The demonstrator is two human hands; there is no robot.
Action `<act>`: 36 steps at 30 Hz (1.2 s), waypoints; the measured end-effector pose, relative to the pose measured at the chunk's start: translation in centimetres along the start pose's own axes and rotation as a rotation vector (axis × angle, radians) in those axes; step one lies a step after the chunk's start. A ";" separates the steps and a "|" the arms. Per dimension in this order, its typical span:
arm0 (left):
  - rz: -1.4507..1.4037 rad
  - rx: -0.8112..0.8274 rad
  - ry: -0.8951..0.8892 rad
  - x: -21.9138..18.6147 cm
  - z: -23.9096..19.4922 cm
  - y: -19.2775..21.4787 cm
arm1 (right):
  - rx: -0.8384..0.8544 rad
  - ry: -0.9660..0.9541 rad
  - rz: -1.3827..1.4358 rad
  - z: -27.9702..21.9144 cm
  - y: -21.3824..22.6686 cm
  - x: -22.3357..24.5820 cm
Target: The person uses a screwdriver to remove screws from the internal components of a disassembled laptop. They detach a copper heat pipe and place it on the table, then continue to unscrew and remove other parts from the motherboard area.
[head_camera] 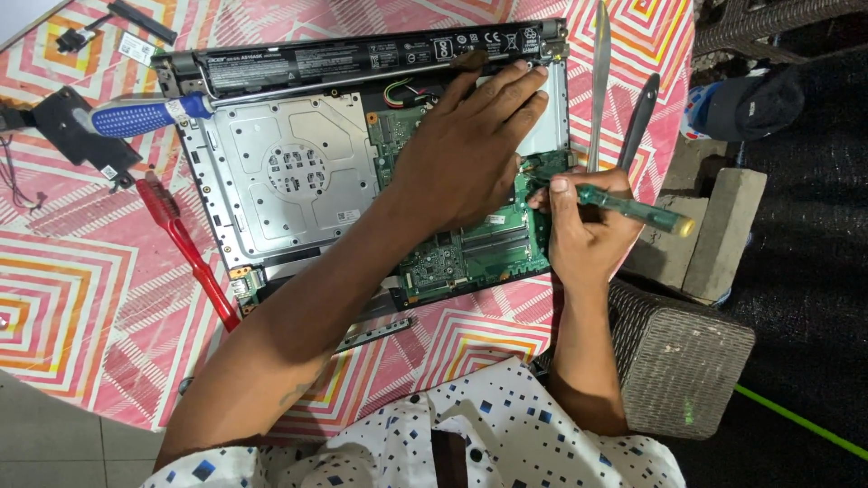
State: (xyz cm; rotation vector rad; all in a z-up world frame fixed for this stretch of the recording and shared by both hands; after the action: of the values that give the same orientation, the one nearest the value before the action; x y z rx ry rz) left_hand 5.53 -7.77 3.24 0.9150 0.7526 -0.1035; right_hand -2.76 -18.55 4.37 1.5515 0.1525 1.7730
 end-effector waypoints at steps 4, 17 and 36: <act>-0.012 0.023 0.016 0.0 0.3 -0.2 | 0.013 0.061 -0.069 0.5 0.0 1.4; -0.003 0.031 0.028 0.1 0.2 -0.2 | 0.072 0.008 -0.043 0.9 -0.6 0.6; -0.025 -0.002 0.012 0.0 0.0 -0.2 | -0.048 0.165 -0.196 -0.5 0.4 1.8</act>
State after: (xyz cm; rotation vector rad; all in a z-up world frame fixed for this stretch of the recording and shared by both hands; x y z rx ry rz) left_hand 5.40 -7.92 3.10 0.9054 0.7758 -0.1194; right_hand -3.29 -17.54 5.94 1.3086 0.3284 1.7344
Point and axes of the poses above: each hand's wrist, its own z-axis towards the middle knuckle, its own y-axis out of the back of the hand, x = y × z, the point moved 10 cm from there along z, towards the middle knuckle, and after that the axes turned 15 degrees about -z, right-handed, at the moved point
